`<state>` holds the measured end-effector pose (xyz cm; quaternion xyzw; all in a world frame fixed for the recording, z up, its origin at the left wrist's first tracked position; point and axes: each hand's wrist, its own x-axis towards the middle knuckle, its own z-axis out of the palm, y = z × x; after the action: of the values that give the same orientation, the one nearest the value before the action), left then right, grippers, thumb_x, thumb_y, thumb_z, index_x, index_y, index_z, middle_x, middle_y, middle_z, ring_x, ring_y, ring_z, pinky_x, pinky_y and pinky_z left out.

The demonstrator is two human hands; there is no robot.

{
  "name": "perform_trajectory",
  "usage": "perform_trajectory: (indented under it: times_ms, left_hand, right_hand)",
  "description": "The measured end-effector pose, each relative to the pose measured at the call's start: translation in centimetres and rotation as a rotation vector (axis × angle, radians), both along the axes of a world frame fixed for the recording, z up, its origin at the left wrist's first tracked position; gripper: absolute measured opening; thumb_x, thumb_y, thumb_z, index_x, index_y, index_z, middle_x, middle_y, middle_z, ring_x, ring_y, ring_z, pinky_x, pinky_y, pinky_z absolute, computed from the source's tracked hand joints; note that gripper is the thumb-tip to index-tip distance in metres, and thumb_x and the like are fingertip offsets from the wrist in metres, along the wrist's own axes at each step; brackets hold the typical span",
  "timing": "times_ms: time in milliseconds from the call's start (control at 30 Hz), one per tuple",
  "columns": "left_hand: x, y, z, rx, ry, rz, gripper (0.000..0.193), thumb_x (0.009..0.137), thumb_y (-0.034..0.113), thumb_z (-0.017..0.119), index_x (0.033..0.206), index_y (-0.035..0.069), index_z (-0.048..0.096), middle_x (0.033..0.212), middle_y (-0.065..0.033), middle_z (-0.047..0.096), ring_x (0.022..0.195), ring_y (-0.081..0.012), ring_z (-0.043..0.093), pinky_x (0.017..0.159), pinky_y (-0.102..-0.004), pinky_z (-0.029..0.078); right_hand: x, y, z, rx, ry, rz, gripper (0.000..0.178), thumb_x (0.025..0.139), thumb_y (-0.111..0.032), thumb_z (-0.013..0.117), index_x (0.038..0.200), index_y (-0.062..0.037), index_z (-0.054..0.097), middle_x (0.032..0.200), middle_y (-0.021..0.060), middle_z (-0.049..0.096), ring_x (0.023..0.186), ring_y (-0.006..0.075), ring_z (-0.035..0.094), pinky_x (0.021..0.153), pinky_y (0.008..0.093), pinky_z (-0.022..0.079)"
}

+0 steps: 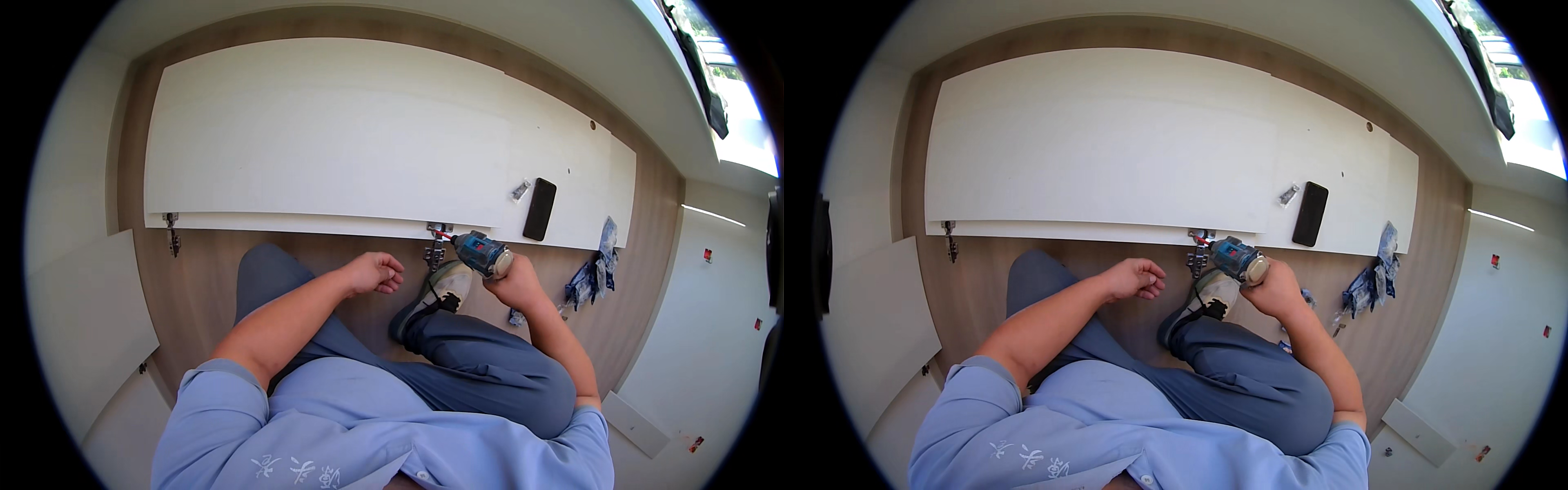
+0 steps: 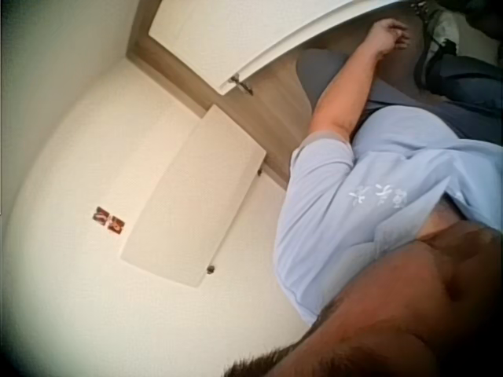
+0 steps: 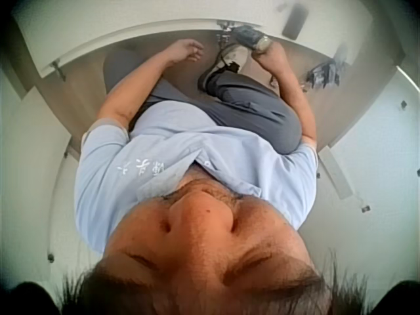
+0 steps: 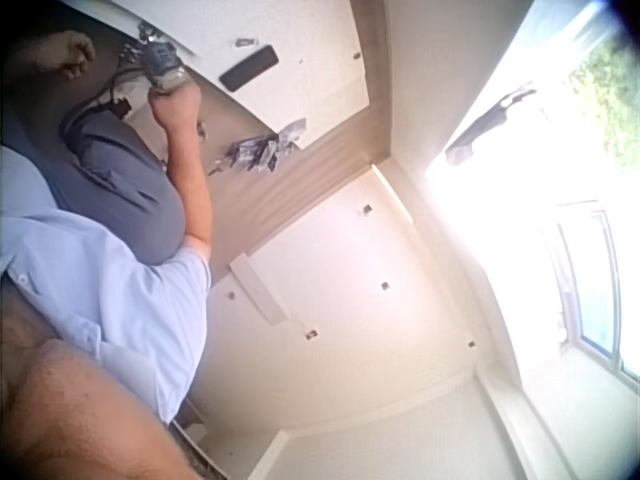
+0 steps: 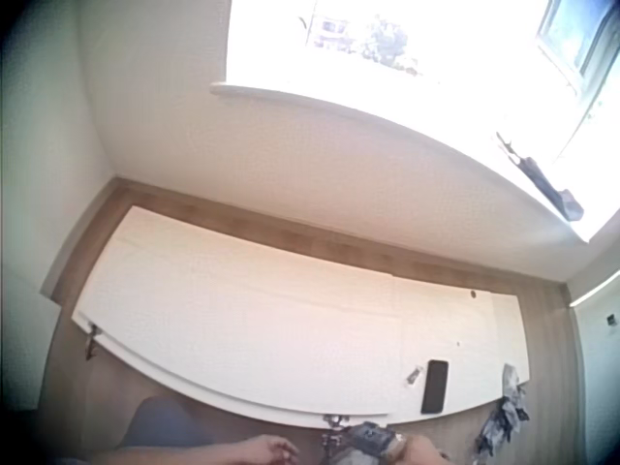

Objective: The person removes metal hinges from plastic packaging, aligns them with pre-drilled holes on a white wooden panel, and fastens them using an electric screwdriver. They then lift a second white panel and place it on top of the first one.

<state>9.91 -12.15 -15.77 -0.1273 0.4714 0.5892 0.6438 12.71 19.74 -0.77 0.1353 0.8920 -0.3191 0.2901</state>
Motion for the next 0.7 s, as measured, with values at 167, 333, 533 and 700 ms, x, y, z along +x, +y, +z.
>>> perform_trajectory:
  times_ms: [167, 333, 533, 700]
  left_hand:
    - [-0.3, -0.1, -0.1, 0.009, 0.009, -0.004, 0.023, 0.105, 0.004, 0.048, 0.125, -0.001, 0.058, 0.111, -0.0124, 0.069, 0.094, -0.0186, 0.069, 0.085, -0.0335, 0.059]
    - [-0.2, -0.2, -0.1, 0.0, 0.005, 0.0, 0.023, 0.106, 0.004, 0.047, 0.125, -0.001, 0.058, 0.111, -0.0125, 0.069, 0.094, -0.0187, 0.069, 0.085, -0.0334, 0.059]
    - [-0.1, -0.1, -0.2, -0.008, 0.004, -0.006, 0.023, 0.105, 0.004, 0.048, 0.125, -0.001, 0.058, 0.11, -0.0122, 0.069, 0.094, -0.0185, 0.069, 0.084, -0.0333, 0.059]
    - [-0.1, -0.1, -0.5, -0.001, 0.01, -0.006, 0.023, 0.105, 0.005, 0.048, 0.125, 0.0, 0.058, 0.11, -0.012, 0.069, 0.093, -0.0181, 0.069, 0.084, -0.0332, 0.059]
  right_hand:
    - [0.9, 0.3, -0.9, -0.046, -0.012, -0.098, 0.03, 0.071, -0.016, 0.075, 0.097, -0.0007, 0.07, 0.084, 0.019, 0.072, 0.08, 0.0358, 0.071, 0.072, 0.0413, 0.056]
    - [1.7, 0.7, -1.8, -0.197, 0.009, -0.238, 0.027, 0.074, -0.013, 0.073, 0.096, 0.0014, 0.069, 0.078, 0.0146, 0.07, 0.071, 0.0224, 0.068, 0.069, 0.0372, 0.055]
    - [1.5, 0.9, -1.9, -0.167, 0.006, -0.174, 0.029, 0.073, -0.014, 0.073, 0.097, 0.0017, 0.069, 0.079, 0.0149, 0.07, 0.073, 0.023, 0.068, 0.07, 0.0376, 0.055]
    - [1.0, 0.8, -1.5, -0.074, -0.035, -0.107, 0.03, 0.073, -0.014, 0.073, 0.1, -0.0005, 0.07, 0.086, 0.0184, 0.073, 0.082, 0.0355, 0.071, 0.076, 0.0408, 0.056]
